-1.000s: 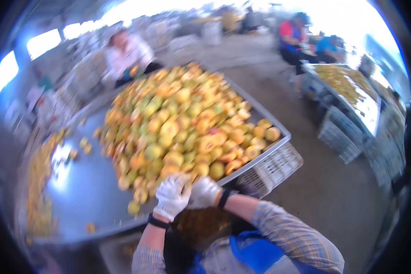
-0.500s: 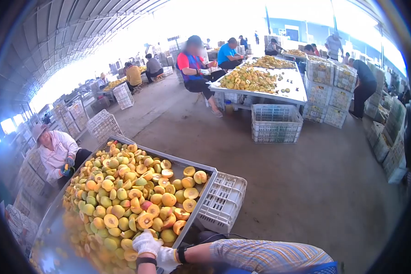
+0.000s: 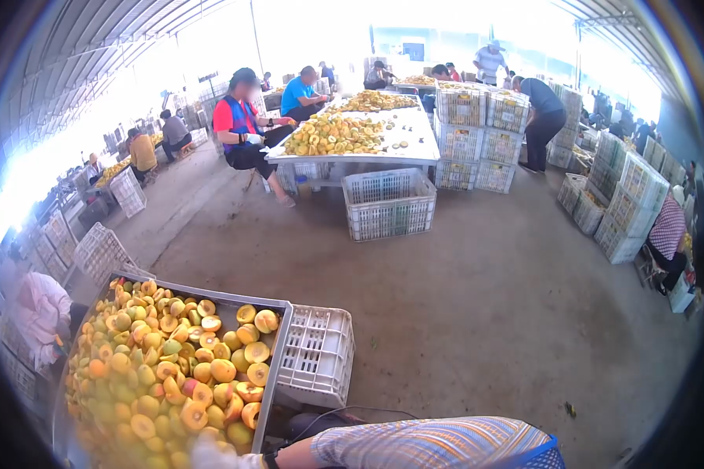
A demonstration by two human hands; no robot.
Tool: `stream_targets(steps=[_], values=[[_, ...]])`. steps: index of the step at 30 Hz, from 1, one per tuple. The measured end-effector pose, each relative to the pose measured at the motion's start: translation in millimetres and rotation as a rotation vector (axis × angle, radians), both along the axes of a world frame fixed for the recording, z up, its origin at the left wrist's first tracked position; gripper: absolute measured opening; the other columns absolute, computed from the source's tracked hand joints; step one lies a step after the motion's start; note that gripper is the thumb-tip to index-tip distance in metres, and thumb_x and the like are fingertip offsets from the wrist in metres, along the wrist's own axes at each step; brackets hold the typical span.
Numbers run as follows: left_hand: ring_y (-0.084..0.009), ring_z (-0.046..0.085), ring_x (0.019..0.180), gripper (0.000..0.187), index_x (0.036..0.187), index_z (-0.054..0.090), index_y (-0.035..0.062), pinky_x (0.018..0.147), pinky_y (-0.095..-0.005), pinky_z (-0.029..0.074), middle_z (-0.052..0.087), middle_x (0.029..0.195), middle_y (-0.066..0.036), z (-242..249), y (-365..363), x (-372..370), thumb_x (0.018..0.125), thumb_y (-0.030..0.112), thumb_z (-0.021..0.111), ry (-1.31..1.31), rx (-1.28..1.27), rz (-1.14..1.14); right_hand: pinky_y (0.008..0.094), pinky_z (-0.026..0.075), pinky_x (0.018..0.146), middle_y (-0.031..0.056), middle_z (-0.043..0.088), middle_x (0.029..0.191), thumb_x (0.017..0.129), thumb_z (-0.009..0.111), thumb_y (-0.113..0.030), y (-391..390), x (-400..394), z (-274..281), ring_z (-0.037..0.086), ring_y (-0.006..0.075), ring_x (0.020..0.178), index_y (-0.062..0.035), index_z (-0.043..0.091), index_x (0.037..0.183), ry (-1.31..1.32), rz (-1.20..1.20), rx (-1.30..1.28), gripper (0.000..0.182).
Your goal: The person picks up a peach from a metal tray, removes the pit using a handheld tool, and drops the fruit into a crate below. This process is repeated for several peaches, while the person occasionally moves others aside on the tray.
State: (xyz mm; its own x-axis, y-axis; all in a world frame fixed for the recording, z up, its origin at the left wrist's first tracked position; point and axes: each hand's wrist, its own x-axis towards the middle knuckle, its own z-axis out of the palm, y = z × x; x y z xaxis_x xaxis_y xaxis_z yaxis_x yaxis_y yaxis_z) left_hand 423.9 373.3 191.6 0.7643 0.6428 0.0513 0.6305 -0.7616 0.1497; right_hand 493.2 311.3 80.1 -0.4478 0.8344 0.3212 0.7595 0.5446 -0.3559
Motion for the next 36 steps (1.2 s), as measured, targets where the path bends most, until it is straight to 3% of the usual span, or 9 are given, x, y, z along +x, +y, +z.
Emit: stream_targets(steps=[3, 6, 12, 20, 21, 23, 30, 34, 36], values=[[-0.0382, 0.066, 0.092, 0.043, 0.106, 0.064, 0.0071, 0.079, -0.0459, 0.053, 0.07, 0.092, -0.019, -18, 6, 3, 0.075, 0.036, 0.072, -0.072, 0.244, -0.066, 0.0405, 0.054, 0.089, 0.0095, 0.07, 0.107, 0.062, 0.077, -0.041, 2, -6, -5, 0.066, 0.03, 0.102, -0.0157, 0.069, 0.107, 0.001, 0.018, -0.003, 0.051], [-0.0381, 0.067, 0.089, 0.043, 0.107, 0.064, 0.0085, 0.078, -0.0468, 0.053, 0.07, 0.09, -0.019, 6, -9, 21, 0.077, 0.038, 0.071, 0.239, 0.271, 0.12, 0.0407, 0.053, 0.089, 0.0093, 0.069, 0.108, 0.063, 0.077, -0.041, 0, -12, -3, 0.066, 0.03, 0.103, -0.016, 0.069, 0.107, -0.004, 0.038, -0.007, 0.051], [-0.0326, 0.069, 0.101, 0.071, 0.118, 0.056, 0.0048, 0.087, -0.0404, 0.054, 0.071, 0.106, -0.016, 31, -14, 30, 0.061, 0.039, 0.083, 0.414, -0.045, 0.278, 0.0412, 0.053, 0.09, 0.0089, 0.069, 0.11, 0.064, 0.076, -0.041, -4, -15, -3, 0.065, 0.03, 0.105, -0.0166, 0.068, 0.107, -0.016, 0.055, -0.026, 0.05], [-0.0358, 0.068, 0.104, 0.068, 0.117, 0.056, 0.0047, 0.091, -0.0429, 0.053, 0.071, 0.106, -0.017, 4, -1, 27, 0.06, 0.03, 0.085, 0.311, -0.051, 0.336, 0.0417, 0.053, 0.092, 0.0084, 0.068, 0.112, 0.066, 0.075, -0.042, -7, -18, 4, 0.065, 0.03, 0.107, -0.0175, 0.067, 0.107, -0.034, 0.068, -0.033, 0.049], [-0.0358, 0.068, 0.104, 0.068, 0.117, 0.056, 0.0047, 0.091, -0.0429, 0.053, 0.071, 0.106, -0.017, 0, -1, 19, 0.06, 0.03, 0.085, 0.31, -0.047, 0.327, 0.0418, 0.053, 0.092, 0.0083, 0.068, 0.112, 0.066, 0.075, -0.042, -7, -19, 3, 0.064, 0.03, 0.107, -0.0176, 0.067, 0.107, -0.037, 0.067, -0.032, 0.049], [-0.0286, 0.069, 0.083, 0.052, 0.112, 0.058, 0.0069, 0.07, -0.04, 0.056, 0.07, 0.094, -0.011, -9, -3, 9, 0.071, 0.031, 0.081, 0.152, 0.065, 0.252, 0.0419, 0.053, 0.092, 0.0082, 0.068, 0.113, 0.066, 0.075, -0.042, -3, -17, 1, 0.064, 0.03, 0.107, -0.0178, 0.067, 0.107, -0.043, 0.057, -0.035, 0.049], [-0.0392, 0.066, 0.087, 0.043, 0.11, 0.064, 0.0105, 0.078, -0.0476, 0.052, 0.07, 0.09, -0.02, 7, -7, -4, 0.078, 0.039, 0.069, 0.087, 0.136, -0.044, 0.0424, 0.052, 0.093, 0.0077, 0.067, 0.115, 0.068, 0.074, -0.043, 3, -10, 3, 0.064, 0.03, 0.109, -0.0185, 0.066, 0.108, -0.039, 0.018, -0.053, 0.048], [-0.0392, 0.066, 0.086, 0.043, 0.106, 0.067, 0.0094, 0.078, -0.0468, 0.053, 0.071, 0.092, -0.019, 8, 0, 0, 0.078, 0.042, 0.067, 0.128, 0.129, -0.022, 0.0427, 0.052, 0.094, 0.0074, 0.067, 0.116, 0.068, 0.073, -0.043, 5, -12, 4, 0.063, 0.03, 0.11, -0.019, 0.066, 0.108, -0.041, 0.024, -0.053, 0.047], [-0.0389, 0.067, 0.087, 0.043, 0.094, 0.071, 0.0084, 0.078, -0.046, 0.053, 0.071, 0.092, -0.019, 1, 9, -1, 0.078, 0.047, 0.062, 0.244, 0.194, -0.054, 0.0428, 0.052, 0.094, 0.0073, 0.067, 0.116, 0.069, 0.073, -0.043, 5, -13, 2, 0.063, 0.03, 0.111, -0.0192, 0.065, 0.108, -0.04, 0.026, -0.056, 0.047]])
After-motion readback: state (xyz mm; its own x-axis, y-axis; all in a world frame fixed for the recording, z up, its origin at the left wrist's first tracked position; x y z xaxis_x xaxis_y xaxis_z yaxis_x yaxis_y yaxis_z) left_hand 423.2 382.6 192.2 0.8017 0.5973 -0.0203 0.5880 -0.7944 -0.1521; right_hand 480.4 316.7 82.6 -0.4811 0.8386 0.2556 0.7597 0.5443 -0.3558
